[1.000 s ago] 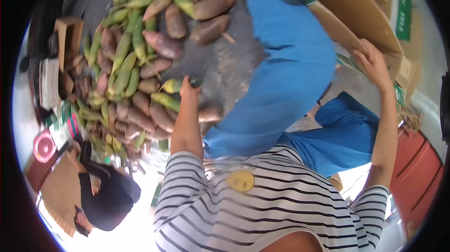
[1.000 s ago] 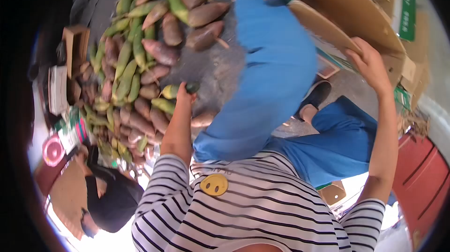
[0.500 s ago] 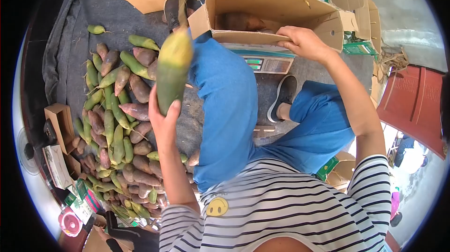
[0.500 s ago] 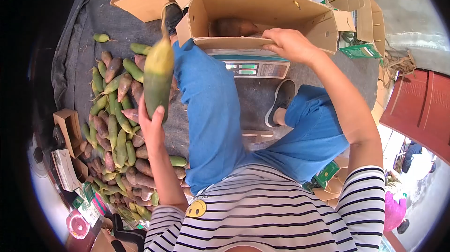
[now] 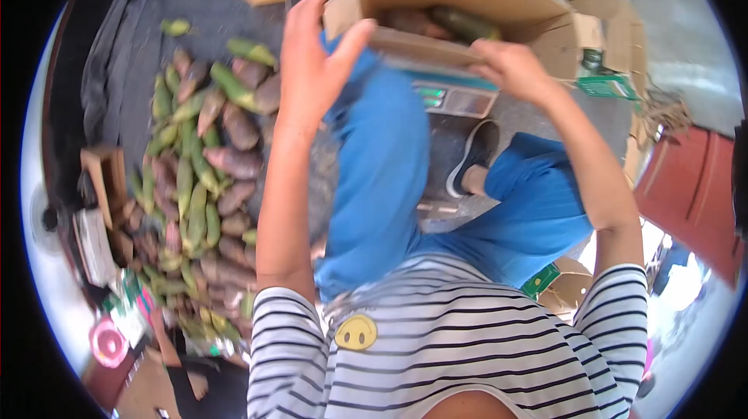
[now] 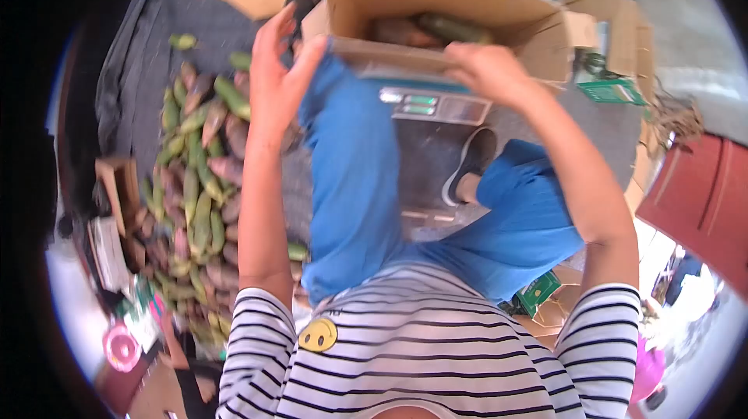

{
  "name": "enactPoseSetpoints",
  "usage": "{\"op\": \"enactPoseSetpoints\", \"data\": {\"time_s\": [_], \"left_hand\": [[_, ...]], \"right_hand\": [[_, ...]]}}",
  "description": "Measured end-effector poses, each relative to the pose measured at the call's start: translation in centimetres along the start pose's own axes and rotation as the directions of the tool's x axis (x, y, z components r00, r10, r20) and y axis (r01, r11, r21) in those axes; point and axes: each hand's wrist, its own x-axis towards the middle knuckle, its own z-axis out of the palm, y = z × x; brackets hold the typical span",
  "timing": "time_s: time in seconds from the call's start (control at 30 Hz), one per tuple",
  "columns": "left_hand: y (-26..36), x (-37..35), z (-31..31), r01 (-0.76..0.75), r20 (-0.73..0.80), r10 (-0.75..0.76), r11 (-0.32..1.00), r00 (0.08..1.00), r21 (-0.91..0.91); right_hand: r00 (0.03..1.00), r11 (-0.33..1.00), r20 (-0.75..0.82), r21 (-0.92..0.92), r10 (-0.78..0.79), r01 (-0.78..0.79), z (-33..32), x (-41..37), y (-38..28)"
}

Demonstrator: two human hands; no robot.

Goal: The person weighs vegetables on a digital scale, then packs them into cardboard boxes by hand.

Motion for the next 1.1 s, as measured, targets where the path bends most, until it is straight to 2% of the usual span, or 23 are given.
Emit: {"op": "enactPoseSetpoints", "data": {"time_s": [0.03,0.07,0.13,0.17,0.23,0.3,0.37,0.43,0.53,0.63,0.67,0.73,0.87,0.97,1.03,1.1], "left_hand": [[-2.1,-3.2,-1.8,0.183,-0.04,-0.184,0.983,0.982,-0.008],[-5.0,-7.0,-3.1,0.29,-0.042,-0.288,0.956,0.957,0.05],[-10.8,-17.4,-5.7,0.453,-0.073,-0.448,0.87,0.891,0.193],[-13.0,-22.9,-6.7,0.504,-0.086,-0.501,0.822,0.861,0.264],[-14.9,-33.5,-9.4,0.66,-0.231,-0.635,0.603,0.737,0.449],[-15.8,-41.7,-12.9,0.871,-0.429,-0.787,0.267,0.444,0.413],[-17.9,-49.3,-15.6,0.94,-0.607,-0.777,-0.061,0.167,0.337],[-17.5,-51.3,-18.1,0.949,-0.579,-0.804,-0.272,-0.133,0.16],[-18.0,-53.3,-19.5,0.954,-0.567,-0.821,-0.226,-0.076,0.199],[-19.3,-53.0,-19.4,0.934,-0.541,-0.826,-0.303,-0.157,0.191],[-18.9,-51.2,-18.9,0.878,-0.555,-0.795,-0.425,-0.246,0.219],[-18.9,-49.8,-18.0,0.817,-0.577,-0.756,-0.522,-0.309,0.246],[-19.1,-48.1,-17.4,0.761,-0.601,-0.708,-0.602,-0.371,0.24],[-18.8,-47.1,-16.0,0.901,-0.5,-0.76,-0.422,-0.414,-0.104],[-22.6,-51.0,-13.6,0.886,-0.533,-0.709,-0.393,-0.462,-0.247],[-20.5,-47.5,-11.8,0.881,-0.531,-0.709,-0.308,-0.464,-0.36]], "right_hand": [[0.986,0.997,-0.149,-0.025,-0.069,0.066,1.5,0.0,1.0],[0.997,0.999,-0.067,-0.034,-0.035,0.033,1.4,0.4,0.9],[0.994,0.998,-0.095,0.032,-0.048,0.051,0.5,0.7,0.0],[0.999,0.999,-0.033,0.05,-0.008,0.01,-0.1,1.0,-0.6],[1.0,0.992,-0.005,0.125,-0.009,0.01,-0.4,1.2,-1.0],[1.0,0.988,-0.004,0.155,0.01,-0.009,-0.7,1.3,-1.2],[0.998,0.987,0.04,0.152,0.041,-0.047,-0.9,1.6,-1.4],[0.996,0.984,0.066,0.158,0.068,-0.078,-0.9,1.6,-1.7],[0.994,0.983,0.066,0.154,0.089,-0.098,-0.9,1.6,-1.7],[0.996,0.988,0.058,0.135,0.07,-0.077,-0.7,1.7,-1.3],[0.996,0.987,0.058,0.139,0.069,-0.077,-0.7,1.8,-1.3],[0.996,0.985,0.059,0.151,0.071,-0.079,-0.8,1.7,-1.4],[0.994,0.981,0.069,0.171,0.079,-0.09,-1.2,1.9,-1.7],[0.994,0.981,0.093,0.182,0.051,-0.068,-0.8,2.5,-1.4],[0.997,0.983,0.051,0.172,0.05,-0.058,-1.2,2.3,-0.9],[0.999,0.988,0.015,0.151,0.038,-0.04,-1.2,2.1,-1.1]]}}
